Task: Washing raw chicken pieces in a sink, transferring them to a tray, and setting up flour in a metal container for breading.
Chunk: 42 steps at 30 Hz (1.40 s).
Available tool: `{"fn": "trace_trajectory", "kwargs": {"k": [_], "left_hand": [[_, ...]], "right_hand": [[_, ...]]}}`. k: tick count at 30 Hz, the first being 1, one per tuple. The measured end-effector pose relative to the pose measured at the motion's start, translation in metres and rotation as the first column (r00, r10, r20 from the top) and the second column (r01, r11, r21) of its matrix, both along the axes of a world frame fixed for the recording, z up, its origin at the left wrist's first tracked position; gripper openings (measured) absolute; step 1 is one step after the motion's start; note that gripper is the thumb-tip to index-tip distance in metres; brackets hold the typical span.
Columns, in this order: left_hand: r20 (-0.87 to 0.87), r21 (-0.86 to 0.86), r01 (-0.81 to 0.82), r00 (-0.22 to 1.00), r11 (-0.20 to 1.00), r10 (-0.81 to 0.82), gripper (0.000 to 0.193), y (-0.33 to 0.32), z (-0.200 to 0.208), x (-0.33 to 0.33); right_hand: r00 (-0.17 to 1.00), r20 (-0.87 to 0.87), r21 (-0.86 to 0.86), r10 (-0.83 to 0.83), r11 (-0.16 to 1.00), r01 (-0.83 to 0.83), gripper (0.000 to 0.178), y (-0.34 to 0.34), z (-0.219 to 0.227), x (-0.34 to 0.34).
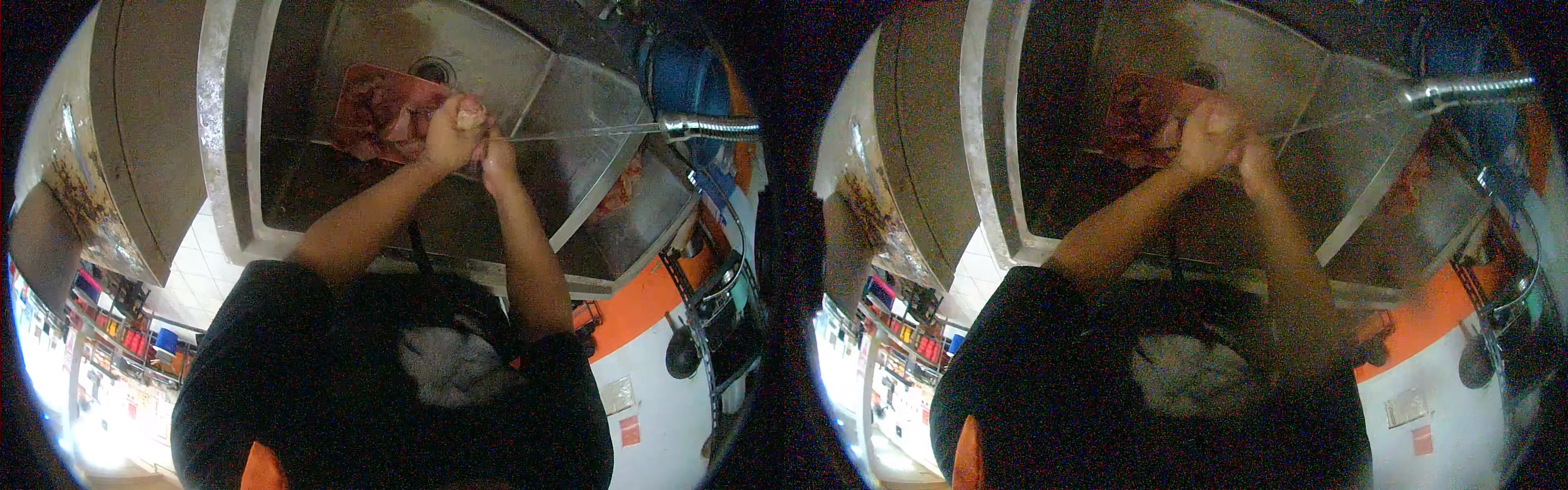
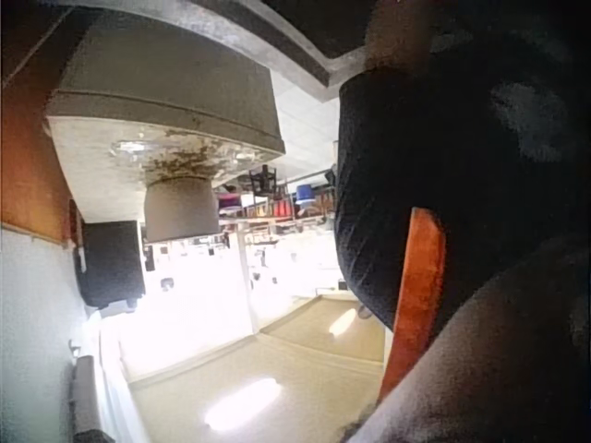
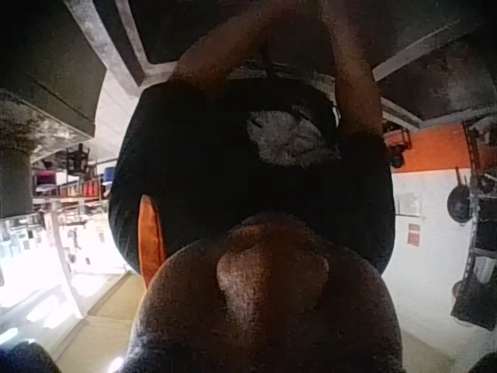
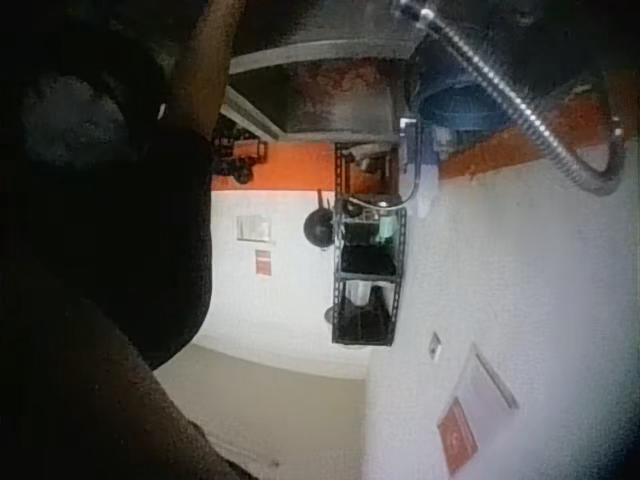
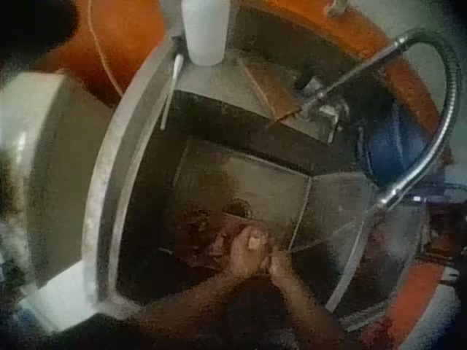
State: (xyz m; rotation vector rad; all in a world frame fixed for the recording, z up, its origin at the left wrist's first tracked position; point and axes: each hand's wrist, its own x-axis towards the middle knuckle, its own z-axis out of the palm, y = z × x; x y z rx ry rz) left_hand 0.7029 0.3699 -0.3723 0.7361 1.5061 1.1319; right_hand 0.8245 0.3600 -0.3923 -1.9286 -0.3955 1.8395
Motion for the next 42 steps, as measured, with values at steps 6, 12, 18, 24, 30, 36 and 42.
{"fn": "trace_trajectory", "kwargs": {"k": [6,12,18,24,30,36,42], "left_hand": [[-0.319,0.080,-0.006,0.947,0.997,0.031,0.023,0.010,-0.007,-0.011],[-0.034,-0.115,0.091,0.995,0.989,-0.095,0.036,0.014,-0.013,-0.012],[-0.531,0.259,0.242,0.845,0.935,-0.071,0.037,0.016,-0.023,-0.040],[-0.326,0.036,0.331,0.896,0.943,-0.302,0.029,0.019,-0.026,-0.049],[-0.325,-0.492,0.557,0.596,0.669,-0.735,0.048,0.024,-0.037,-0.060],[-0.420,-0.539,0.567,0.460,0.623,-0.782,0.051,-0.001,-0.041,-0.056],[-0.494,-0.596,0.566,0.302,0.570,-0.815,0.055,-0.037,-0.045,-0.061]], "right_hand": [[0.766,0.562,0.462,0.313,0.649,-0.604,0.041,-0.007,0.039,-0.030],[0.852,0.298,0.519,0.430,0.676,-0.523,0.038,0.010,0.054,-0.023],[0.976,0.212,0.325,0.057,0.937,-0.125,0.022,0.015,0.088,-0.035],[0.998,0.050,0.230,0.035,0.972,-0.045,0.019,0.029,0.138,-0.052],[0.986,-0.143,0.248,0.089,0.967,-0.052,0.023,0.032,0.186,-0.069],[0.943,0.141,0.777,0.300,0.557,-0.293,0.020,0.026,0.201,-0.075],[0.893,0.231,0.839,0.386,0.386,-0.384,0.021,0.032,0.210,-0.069]]}}
